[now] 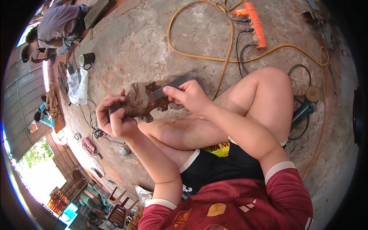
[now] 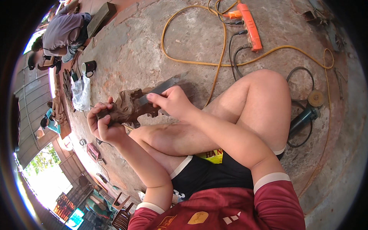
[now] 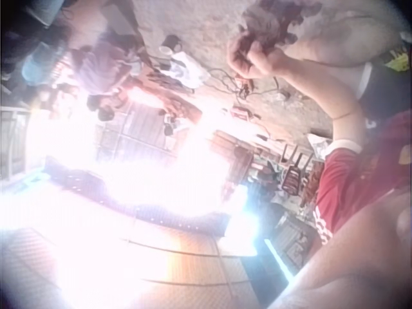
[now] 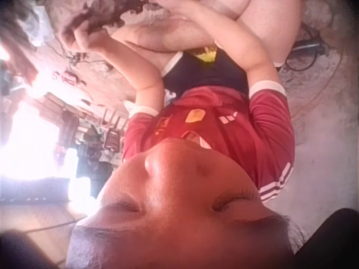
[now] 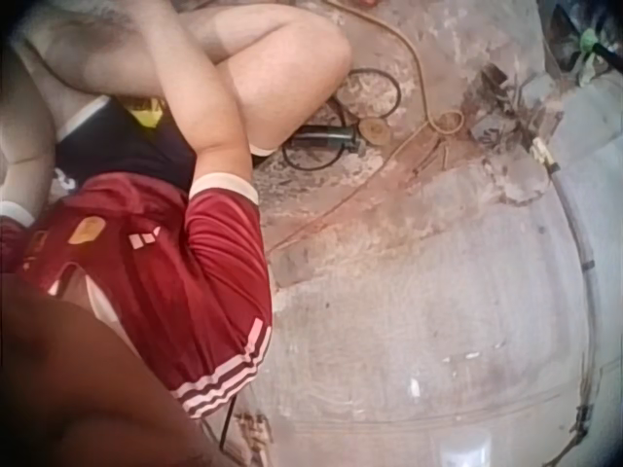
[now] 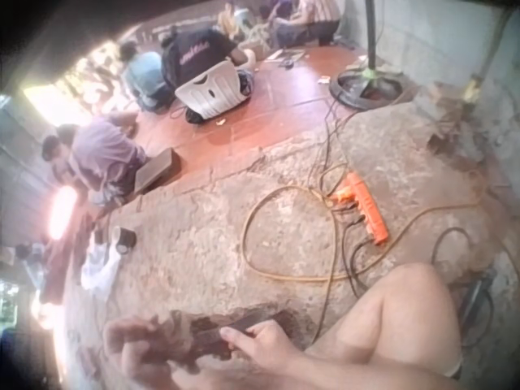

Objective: The person sits cross-legged on the floor and carves a piece of wood using a knife. They hold the wood in their left hand and use the knife in their right hand to shape and smooth the surface, occasionally rotating the object to work on different sides.

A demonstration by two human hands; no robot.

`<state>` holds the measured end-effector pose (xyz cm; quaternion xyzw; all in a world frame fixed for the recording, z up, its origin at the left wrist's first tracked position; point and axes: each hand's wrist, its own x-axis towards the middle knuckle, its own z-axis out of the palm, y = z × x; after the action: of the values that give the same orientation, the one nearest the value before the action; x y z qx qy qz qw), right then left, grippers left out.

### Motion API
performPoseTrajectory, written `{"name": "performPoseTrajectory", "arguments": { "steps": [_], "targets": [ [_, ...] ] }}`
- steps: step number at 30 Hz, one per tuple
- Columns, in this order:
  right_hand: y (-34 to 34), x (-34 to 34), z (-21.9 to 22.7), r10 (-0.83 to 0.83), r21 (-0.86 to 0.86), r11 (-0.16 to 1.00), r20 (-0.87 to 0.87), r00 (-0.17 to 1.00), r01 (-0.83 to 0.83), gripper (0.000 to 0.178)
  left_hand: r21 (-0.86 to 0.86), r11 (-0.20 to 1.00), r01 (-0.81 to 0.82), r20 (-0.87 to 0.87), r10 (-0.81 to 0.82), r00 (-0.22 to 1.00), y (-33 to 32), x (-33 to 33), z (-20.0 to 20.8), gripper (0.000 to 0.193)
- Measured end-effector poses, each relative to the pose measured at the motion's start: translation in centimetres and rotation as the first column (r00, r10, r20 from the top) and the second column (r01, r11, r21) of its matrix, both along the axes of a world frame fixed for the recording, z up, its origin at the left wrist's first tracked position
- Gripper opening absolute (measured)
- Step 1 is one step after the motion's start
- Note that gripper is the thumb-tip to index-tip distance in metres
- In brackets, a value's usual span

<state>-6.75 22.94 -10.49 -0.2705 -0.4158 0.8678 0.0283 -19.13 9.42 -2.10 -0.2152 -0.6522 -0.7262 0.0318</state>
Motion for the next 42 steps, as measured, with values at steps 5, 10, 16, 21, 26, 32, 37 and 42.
{"name": "performPoseTrajectory", "arguments": {
  "steps": [5,10,16,21,26,32,37,42],
  "targets": [
    [-0.2,-0.3,-0.8,-0.063,-0.095,0.994,-0.031,0.998,0.059,0.033,-0.004,1.0,0.026,-0.006,-0.026,1.0,-0.2,-0.3,-0.1,0.038],
    [0.2,-0.2,-0.4,-0.005,0.011,1.0,0.003,1.0,0.005,0.033,-0.012,1.0,0.011,-0.009,-0.012,1.0,0.0,0.1,0.0,0.037],
    [-0.1,-0.3,-0.6,-0.012,-0.054,0.998,-0.01,1.0,0.011,0.035,0.004,0.999,0.032,-0.011,-0.032,0.999,-0.2,-0.2,-0.2,0.037],
    [0.1,-0.5,-1.3,-0.01,-0.003,1.0,0.066,0.998,0.01,0.034,-0.001,1.0,0.024,-0.004,-0.024,1.0,-0.2,-0.2,-0.2,0.037],
    [0.2,-0.2,-0.2,0.02,0.019,1.0,-0.016,1.0,-0.02,0.035,-0.003,1.0,0.025,-0.007,-0.025,1.0,-0.1,-0.1,-0.1,0.037],
    [0.1,-0.3,-1.1,0.038,-0.015,0.999,-0.01,0.999,-0.038,0.036,-0.005,0.999,0.043,-0.008,-0.043,0.999,0.0,-0.1,0.0,0.037],
    [0.3,-0.5,-1.4,0.022,-0.028,0.999,-0.028,0.999,-0.023,0.035,-0.003,0.999,0.046,-0.009,-0.046,0.999,0.3,0.1,0.1,0.037],
    [1.0,-0.3,-1.4,-0.013,-0.037,0.999,-0.01,1.0,0.012,0.034,-0.005,0.999,0.05,-0.016,-0.05,0.999,0.2,0.3,0.0,0.037]
  ]
}}
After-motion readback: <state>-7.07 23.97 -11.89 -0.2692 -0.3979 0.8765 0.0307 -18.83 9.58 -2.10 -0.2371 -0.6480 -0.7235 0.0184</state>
